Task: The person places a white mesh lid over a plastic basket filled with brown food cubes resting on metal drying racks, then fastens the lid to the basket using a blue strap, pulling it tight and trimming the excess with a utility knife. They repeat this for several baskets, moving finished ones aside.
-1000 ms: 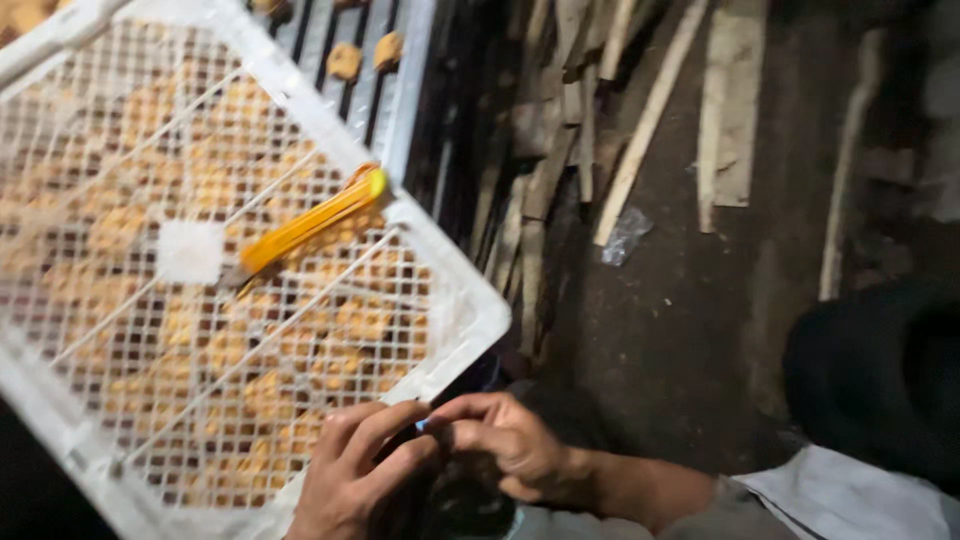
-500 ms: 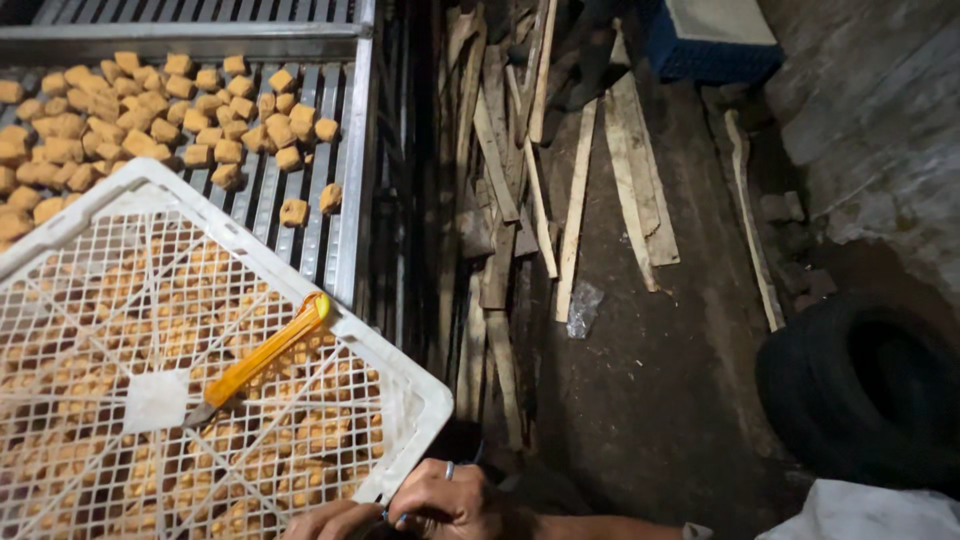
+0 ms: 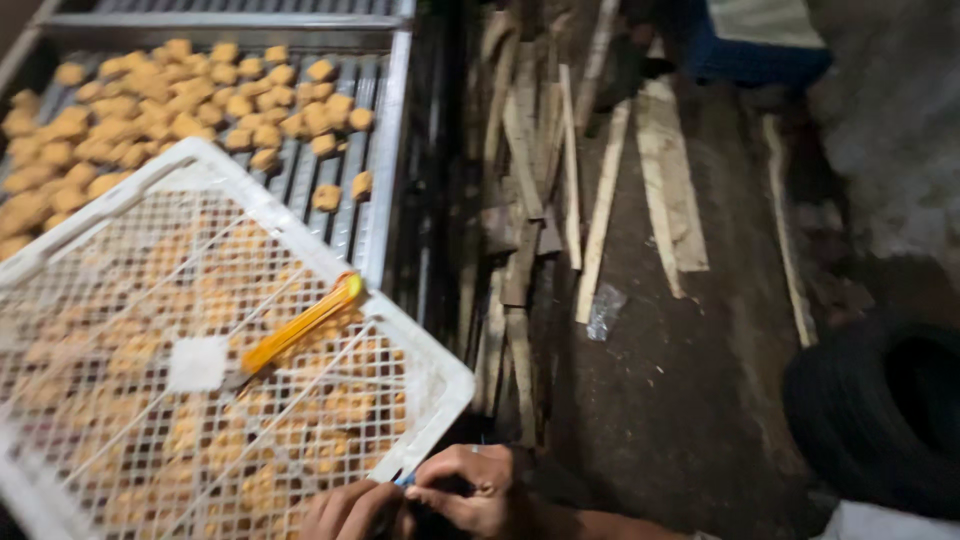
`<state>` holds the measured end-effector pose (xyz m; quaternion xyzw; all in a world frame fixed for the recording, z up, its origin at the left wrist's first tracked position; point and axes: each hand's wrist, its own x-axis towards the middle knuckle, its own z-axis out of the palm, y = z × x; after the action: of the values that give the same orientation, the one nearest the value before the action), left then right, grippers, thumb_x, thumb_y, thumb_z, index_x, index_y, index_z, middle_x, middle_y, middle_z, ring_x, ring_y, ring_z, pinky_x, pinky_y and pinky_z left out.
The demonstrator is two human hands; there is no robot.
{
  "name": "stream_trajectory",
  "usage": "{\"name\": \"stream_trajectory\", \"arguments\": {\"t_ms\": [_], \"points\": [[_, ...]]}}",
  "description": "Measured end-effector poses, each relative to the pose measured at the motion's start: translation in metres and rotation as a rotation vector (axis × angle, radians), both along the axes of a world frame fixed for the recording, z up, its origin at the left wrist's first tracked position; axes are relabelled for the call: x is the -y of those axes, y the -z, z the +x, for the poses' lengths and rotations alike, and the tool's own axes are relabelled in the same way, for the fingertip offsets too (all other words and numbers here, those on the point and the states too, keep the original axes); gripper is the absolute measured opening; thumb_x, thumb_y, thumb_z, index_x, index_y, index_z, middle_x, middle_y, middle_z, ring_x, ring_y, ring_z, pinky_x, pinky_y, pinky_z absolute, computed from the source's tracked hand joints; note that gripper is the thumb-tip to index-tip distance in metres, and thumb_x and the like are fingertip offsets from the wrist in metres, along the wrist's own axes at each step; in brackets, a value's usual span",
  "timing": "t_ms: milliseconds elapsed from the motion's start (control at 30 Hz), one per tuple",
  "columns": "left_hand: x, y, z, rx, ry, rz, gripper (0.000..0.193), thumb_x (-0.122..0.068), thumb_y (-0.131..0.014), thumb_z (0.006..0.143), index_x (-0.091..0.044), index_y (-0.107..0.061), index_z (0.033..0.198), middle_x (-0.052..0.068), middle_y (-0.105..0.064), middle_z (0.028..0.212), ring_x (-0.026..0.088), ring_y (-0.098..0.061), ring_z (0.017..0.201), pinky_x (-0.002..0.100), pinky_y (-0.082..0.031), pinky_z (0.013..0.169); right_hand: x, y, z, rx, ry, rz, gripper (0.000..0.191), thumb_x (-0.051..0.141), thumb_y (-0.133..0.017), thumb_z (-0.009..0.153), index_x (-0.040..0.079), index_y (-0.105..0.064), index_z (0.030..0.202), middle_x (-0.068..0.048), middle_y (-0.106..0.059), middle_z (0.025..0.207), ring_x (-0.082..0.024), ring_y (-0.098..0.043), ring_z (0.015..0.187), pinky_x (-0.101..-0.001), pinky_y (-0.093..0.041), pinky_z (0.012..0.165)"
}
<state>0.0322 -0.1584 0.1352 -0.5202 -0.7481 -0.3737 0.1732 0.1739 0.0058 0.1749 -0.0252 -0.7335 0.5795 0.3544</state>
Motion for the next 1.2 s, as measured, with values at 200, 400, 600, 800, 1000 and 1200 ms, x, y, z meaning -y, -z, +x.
{"name": "stream_trajectory", "arguments": {"t_ms": [200, 400, 600, 800, 1000, 1200], "points": [[-0.003, -0.073, 0.008, 0.055, 0.096, -0.001, 0.03, -0.02, -0.084, 0.075, -0.009, -0.072, 0.099, 0.009, -0.068, 0.091, 0.029, -0.066, 0.086, 0.039, -0.054, 0.075, 0.0, 0.013, -0.025, -0.143, 0.151, 0.194, 0.022, 0.003, -0.086, 0.08, 0.005, -0.078, 0.1, -0.009, -0.079, 0.086, -0.017, -0.078, 0.074, -0.0252, -0.061, 0.068], [0.002, -0.1, 0.012, 0.069, 0.099, -0.047, 0.024, -0.018, -0.08, 0.088, -0.009, -0.068, 0.106, 0.007, -0.066, 0.1, 0.026, -0.064, 0.096, 0.038, -0.053, 0.084, -0.015, 0.094, -0.026, -0.077, 0.158, 0.328, 0.016, 0.01, -0.078, 0.084, 0.009, -0.076, 0.1, -0.004, -0.075, 0.086, -0.012, -0.073, 0.075, -0.0253, -0.058, 0.072], [0.014, -0.098, 0.011, 0.225, 0.12, -0.015, 0.016, -0.019, -0.074, 0.097, -0.011, -0.069, 0.11, 0.005, -0.068, 0.105, 0.024, -0.067, 0.102, 0.036, -0.053, 0.093, -0.072, 0.206, -0.027, 0.273, -0.247, -0.223, 0.016, 0.011, -0.073, 0.092, -0.002, -0.078, 0.101, -0.007, -0.075, 0.084, -0.012, -0.065, 0.077, -0.0272, -0.054, 0.073], [0.021, -0.088, 0.01, 0.161, 0.154, -0.049, 0.017, -0.024, -0.075, 0.096, -0.012, -0.067, 0.106, 0.002, -0.07, 0.105, 0.021, -0.068, 0.102, 0.036, -0.052, 0.094, -0.107, 0.254, -0.044, 0.396, -0.417, -0.409, 0.025, 0.015, -0.065, 0.095, -0.005, -0.072, 0.109, -0.011, -0.075, 0.08, -0.015, -0.065, 0.072, -0.0318, -0.054, 0.069], [0.015, -0.086, 0.01, -0.034, 0.06, -0.092, 0.015, -0.024, -0.077, 0.095, -0.015, -0.068, 0.103, 0.0, -0.068, 0.097, 0.018, -0.067, 0.096, 0.035, -0.049, 0.085, -0.097, 0.249, -0.047, 0.375, -0.414, -0.386, 0.024, 0.019, -0.066, 0.095, -0.003, -0.071, 0.1, -0.013, -0.078, 0.079, -0.012, -0.067, 0.071, -0.0318, -0.058, 0.069], [0.001, -0.095, 0.018, 0.064, -0.209, -0.021, 0.015, -0.019, -0.077, 0.097, -0.011, -0.065, 0.097, 0.005, -0.065, 0.086, 0.018, -0.064, 0.077, 0.036, -0.047, 0.075, -0.08, 0.253, -0.041, 0.299, -0.299, -0.343, 0.022, 0.02, -0.067, 0.095, -0.002, -0.068, 0.096, -0.012, -0.075, 0.078, -0.014, -0.064, 0.069, -0.0339, -0.056, 0.068]]}}
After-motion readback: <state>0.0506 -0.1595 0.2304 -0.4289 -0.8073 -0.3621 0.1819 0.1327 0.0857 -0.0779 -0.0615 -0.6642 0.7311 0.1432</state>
